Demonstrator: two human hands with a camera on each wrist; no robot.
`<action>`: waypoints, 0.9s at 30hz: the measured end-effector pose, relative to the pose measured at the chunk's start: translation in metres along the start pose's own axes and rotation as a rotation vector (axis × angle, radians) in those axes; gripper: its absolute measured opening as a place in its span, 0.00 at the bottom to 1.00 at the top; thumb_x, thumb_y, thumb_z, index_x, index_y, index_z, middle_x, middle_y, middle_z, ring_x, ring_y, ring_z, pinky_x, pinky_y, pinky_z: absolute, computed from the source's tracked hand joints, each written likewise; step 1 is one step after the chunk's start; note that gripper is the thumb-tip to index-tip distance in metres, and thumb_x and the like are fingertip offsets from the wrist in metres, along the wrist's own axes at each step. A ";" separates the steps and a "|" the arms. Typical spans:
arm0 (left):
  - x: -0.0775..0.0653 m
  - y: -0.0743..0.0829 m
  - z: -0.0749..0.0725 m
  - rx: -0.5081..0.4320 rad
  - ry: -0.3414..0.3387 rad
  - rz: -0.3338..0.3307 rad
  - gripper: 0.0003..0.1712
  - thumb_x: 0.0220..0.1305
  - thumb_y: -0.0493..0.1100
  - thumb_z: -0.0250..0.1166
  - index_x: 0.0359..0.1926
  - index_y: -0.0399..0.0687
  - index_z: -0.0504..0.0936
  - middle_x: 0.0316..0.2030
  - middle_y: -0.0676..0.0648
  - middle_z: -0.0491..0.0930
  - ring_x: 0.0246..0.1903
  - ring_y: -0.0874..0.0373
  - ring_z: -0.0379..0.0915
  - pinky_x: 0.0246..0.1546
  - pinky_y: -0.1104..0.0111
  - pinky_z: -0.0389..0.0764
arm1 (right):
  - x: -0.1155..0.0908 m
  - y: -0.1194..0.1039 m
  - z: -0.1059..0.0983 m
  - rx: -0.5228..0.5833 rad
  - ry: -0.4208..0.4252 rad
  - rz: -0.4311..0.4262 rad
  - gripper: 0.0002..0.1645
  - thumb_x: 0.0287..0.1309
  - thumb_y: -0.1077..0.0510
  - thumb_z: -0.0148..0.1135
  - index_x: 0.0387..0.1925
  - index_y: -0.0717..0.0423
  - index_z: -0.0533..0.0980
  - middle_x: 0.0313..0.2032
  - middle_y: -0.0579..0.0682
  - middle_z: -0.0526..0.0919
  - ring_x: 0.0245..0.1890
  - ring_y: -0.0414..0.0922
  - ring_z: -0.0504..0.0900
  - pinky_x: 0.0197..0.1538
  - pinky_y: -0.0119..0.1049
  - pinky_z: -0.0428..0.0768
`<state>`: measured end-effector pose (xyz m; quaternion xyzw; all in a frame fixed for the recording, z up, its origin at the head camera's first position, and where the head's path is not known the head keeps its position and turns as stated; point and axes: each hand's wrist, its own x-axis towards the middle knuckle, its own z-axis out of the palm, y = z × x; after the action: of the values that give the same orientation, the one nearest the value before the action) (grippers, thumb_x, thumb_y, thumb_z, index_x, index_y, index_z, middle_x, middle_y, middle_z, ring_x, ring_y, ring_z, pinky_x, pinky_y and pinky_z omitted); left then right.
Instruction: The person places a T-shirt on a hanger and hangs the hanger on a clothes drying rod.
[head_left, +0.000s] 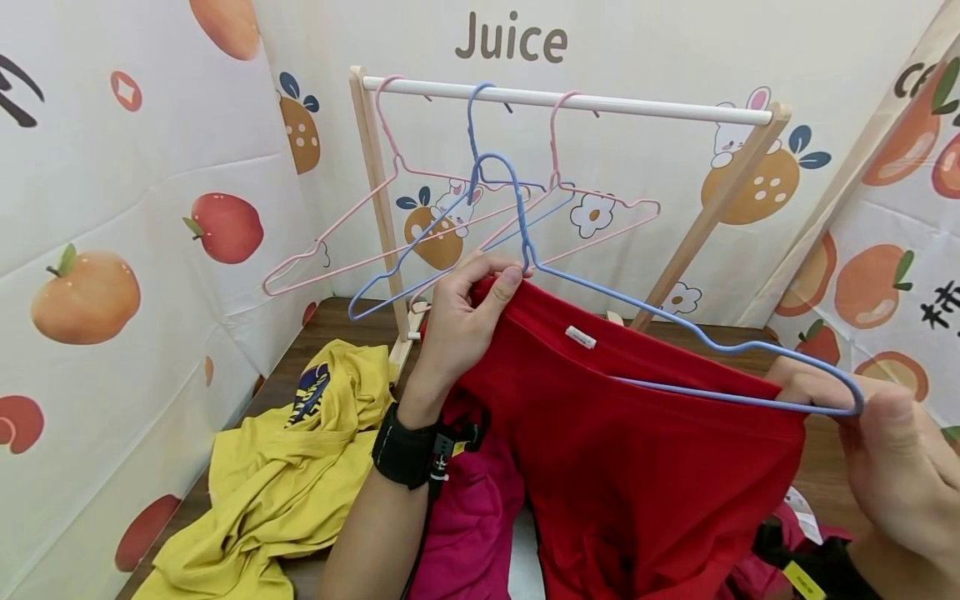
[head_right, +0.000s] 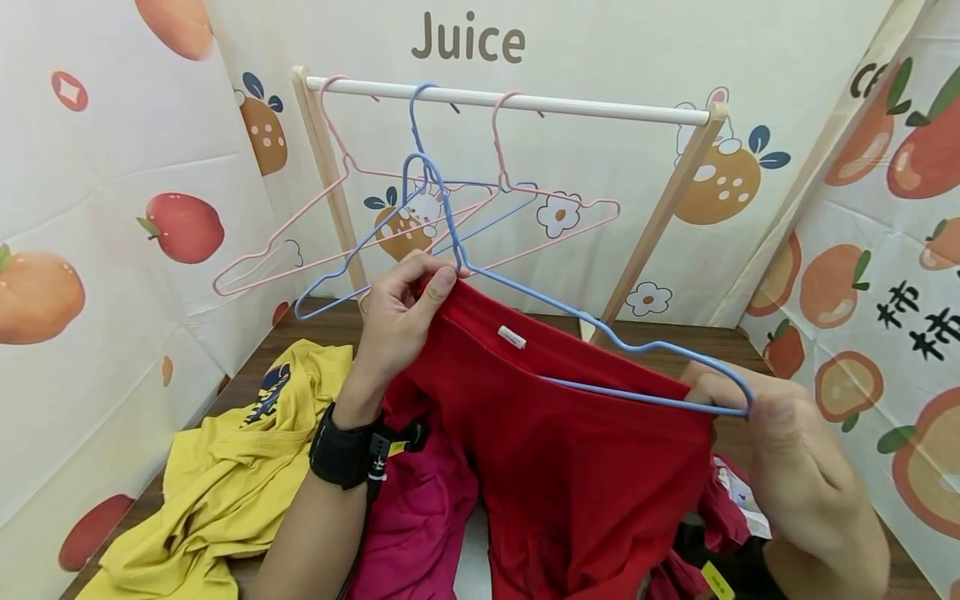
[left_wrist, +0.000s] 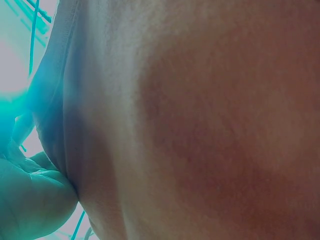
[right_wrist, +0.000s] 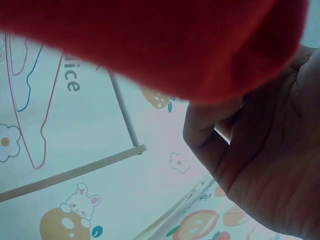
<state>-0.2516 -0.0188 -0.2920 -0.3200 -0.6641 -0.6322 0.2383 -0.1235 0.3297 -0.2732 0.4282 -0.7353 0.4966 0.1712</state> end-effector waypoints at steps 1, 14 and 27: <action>0.000 0.000 0.000 -0.002 -0.002 -0.002 0.11 0.75 0.40 0.59 0.47 0.41 0.86 0.43 0.44 0.81 0.40 0.57 0.79 0.36 0.66 0.80 | -0.001 0.001 -0.001 -0.009 0.003 0.022 0.34 0.81 0.58 0.27 0.36 0.70 0.80 0.37 0.56 0.84 0.39 0.45 0.77 0.40 0.33 0.71; 0.003 0.003 0.001 0.008 0.006 0.033 0.08 0.73 0.36 0.61 0.45 0.36 0.85 0.38 0.42 0.80 0.41 0.58 0.74 0.38 0.68 0.73 | -0.008 -0.008 -0.004 -0.439 0.066 0.177 0.26 0.73 0.74 0.39 0.39 0.60 0.85 0.33 0.49 0.88 0.33 0.40 0.86 0.39 0.24 0.80; 0.003 0.002 0.001 -0.012 0.015 0.006 0.08 0.74 0.36 0.60 0.42 0.35 0.83 0.35 0.40 0.78 0.37 0.59 0.76 0.39 0.69 0.74 | 0.013 -0.023 0.010 -0.414 0.339 0.240 0.15 0.66 0.77 0.53 0.31 0.70 0.84 0.25 0.47 0.85 0.24 0.37 0.80 0.31 0.22 0.77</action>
<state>-0.2522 -0.0177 -0.2891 -0.3187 -0.6575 -0.6380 0.2431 -0.1107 0.3115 -0.2558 0.2050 -0.8274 0.4172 0.3153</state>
